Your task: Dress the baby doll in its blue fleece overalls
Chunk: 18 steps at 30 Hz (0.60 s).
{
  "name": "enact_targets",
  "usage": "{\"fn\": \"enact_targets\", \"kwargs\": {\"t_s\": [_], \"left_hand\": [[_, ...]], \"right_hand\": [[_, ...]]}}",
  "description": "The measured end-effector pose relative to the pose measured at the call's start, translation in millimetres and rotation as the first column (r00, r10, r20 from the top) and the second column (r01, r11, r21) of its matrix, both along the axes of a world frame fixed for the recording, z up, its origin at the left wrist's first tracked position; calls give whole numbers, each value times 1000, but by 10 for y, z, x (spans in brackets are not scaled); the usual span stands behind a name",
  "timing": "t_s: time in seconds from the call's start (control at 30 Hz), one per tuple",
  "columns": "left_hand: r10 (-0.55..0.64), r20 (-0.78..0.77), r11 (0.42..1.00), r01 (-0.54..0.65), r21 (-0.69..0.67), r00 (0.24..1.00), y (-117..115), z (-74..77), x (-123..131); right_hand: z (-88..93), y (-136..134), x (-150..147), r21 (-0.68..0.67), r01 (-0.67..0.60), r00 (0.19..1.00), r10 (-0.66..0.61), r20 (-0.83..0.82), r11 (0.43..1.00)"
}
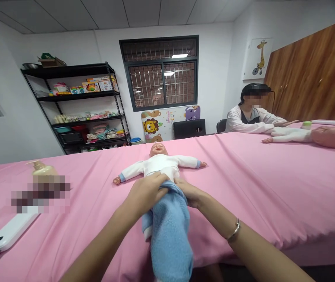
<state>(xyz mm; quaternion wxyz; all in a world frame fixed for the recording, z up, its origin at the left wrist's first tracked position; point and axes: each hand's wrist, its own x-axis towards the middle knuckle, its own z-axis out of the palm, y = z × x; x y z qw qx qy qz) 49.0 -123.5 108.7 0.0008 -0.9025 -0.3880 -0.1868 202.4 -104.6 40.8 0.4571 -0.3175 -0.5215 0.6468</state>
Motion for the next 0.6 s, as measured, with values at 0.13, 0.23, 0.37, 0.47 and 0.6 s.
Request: {"fn": "enact_targets", "kwargs": {"t_s": [0.13,0.23,0.37,0.47,0.6], "left_hand": [[60,89,998,-58,-20,994,295,-130,86],[108,110,994,-107,-11,988,426,-223,142],[196,108,981,-194,-31,975,571,-348,183],[228,55,972,-224,-70,972,676,-440,192],[215,30,973,-212,-91,976,747,-500,177]], "right_hand": [[-37,-19,158,-71,-96,994,92,-62,993],[-97,-32,307,-53,-68,997,69,19,996],[-194,-34,510,61,-181,977,172,126,982],[-258,63,585,83,-130,972,111,207,988],[-285,319,561,281,17,936,-114,333,959]]}}
